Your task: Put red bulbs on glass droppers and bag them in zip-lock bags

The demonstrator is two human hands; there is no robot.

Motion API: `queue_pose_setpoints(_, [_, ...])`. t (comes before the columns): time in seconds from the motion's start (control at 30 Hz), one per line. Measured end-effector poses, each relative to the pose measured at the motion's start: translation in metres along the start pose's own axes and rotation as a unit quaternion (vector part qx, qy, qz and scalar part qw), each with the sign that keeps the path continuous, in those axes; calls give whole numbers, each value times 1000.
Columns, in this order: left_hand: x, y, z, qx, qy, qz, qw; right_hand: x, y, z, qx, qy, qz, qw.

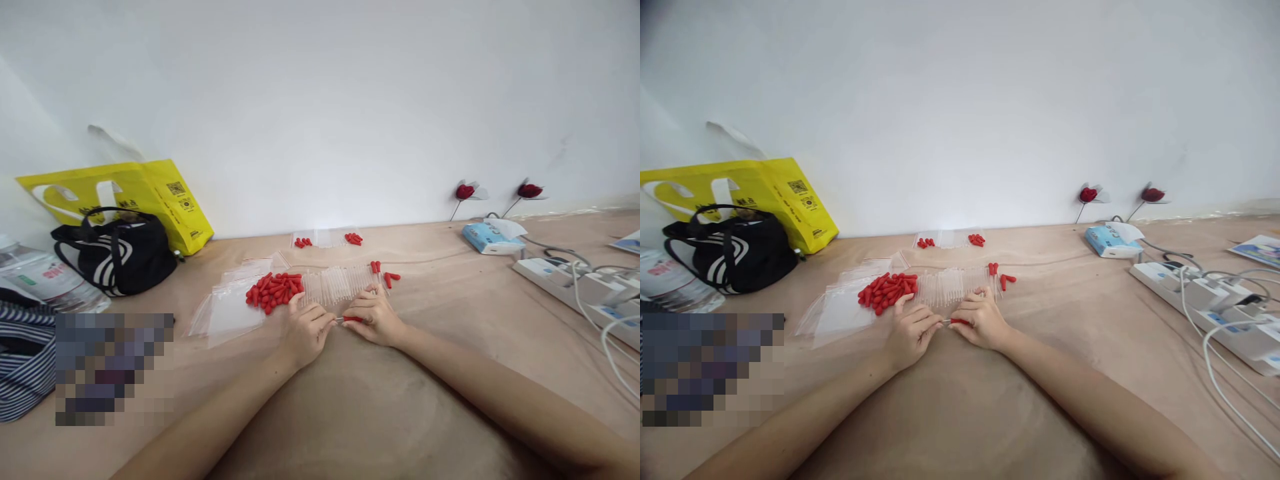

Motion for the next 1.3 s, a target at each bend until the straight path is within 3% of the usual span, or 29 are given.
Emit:
queue_pose_setpoints(0.27, [4, 0, -2, 12, -3, 13, 1000, -4, 0, -4, 32, -9, -23, 999])
queue_pose_setpoints(0.47, [7, -3, 7, -27, 9, 43, 999, -36, 8, 2, 14, -82, -165, 983])
queue_pose_setpoints(0.57, [7, -5, 10, -37, 30, 44, 998, -40, 10, 0, -13, -185, -238, 953])
queue_pose_setpoints(0.7, [5, -5, 9, -34, 61, 30, 997, -36, 6, -10, -77, -361, -301, 880])
queue_pose_setpoints(0.77, [6, -4, 8, -29, 70, 31, 997, -48, 5, -9, -116, -382, -337, 853])
queue_pose_setpoints(0.9, [14, -2, 4, -12, 63, 55, 996, -112, 12, 14, -157, -301, -421, 841])
queue_pose_setpoints(1.0, [15, -1, -3, 11, 56, 59, 997, -168, 33, 31, -99, -164, -517, 834])
queue_pose_setpoints(1.07, [14, -1, -7, 26, 53, 55, 997, -191, 46, 43, -66, -70, -552, 829])
queue_pose_setpoints(1.17, [14, -1, -9, 32, 52, 59, 996, -200, 52, 45, -23, 17, -557, 830])
queue_pose_setpoints(1.3, [15, -1, -10, 35, 55, 63, 996, -191, 45, 36, 0, 76, -542, 837])
Point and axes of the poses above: each hand's wrist, its own y-axis away from the middle knuckle, its own z-axis out of the back of the hand, x = y × z, the point moved 10 cm from there along -y, towards the middle knuckle, and after that the axes turned 6 degrees about -x, right-handed, at the moved point
